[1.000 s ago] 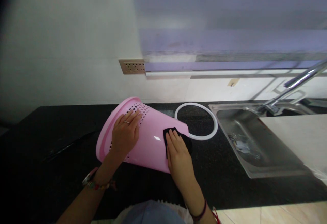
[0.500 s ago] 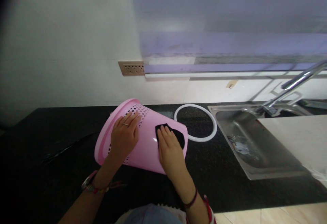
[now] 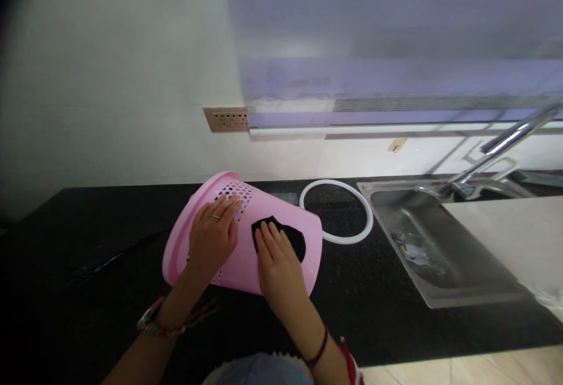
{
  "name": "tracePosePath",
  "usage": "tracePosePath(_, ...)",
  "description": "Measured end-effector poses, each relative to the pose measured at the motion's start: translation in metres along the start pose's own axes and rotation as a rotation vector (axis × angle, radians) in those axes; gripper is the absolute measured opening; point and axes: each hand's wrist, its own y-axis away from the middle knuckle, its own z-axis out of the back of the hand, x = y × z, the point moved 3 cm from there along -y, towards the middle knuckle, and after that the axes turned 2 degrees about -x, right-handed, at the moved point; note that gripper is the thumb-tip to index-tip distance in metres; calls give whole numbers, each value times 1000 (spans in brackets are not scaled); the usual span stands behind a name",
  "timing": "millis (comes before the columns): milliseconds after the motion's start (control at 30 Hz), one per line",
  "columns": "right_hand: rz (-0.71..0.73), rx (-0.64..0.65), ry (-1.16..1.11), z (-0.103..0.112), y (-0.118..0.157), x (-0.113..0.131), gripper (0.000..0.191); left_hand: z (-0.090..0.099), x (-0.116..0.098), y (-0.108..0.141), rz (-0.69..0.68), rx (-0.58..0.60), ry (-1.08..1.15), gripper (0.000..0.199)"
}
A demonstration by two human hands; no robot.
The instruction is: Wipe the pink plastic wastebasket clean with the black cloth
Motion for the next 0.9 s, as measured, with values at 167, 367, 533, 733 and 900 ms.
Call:
tracePosePath(167, 4, 40, -18, 3, 3, -1, 42, 3, 1, 2, -29, 8, 15, 36)
tracePosePath(367, -24, 24, -9, 5, -13, -3, 41, -1, 1, 2, -29, -25, -7, 35)
tracePosePath(533, 25, 91, -16, 12, -8, -6, 41, 1, 1, 8, -18, -31, 12, 38)
tracePosePath(733, 37, 66, -47, 3, -20, 1, 42, 1, 1, 7, -4, -22, -4, 37)
tracePosePath(900, 42, 113, -61, 10, -2, -14, 45, 1, 0, 7, 0, -26, -1, 38)
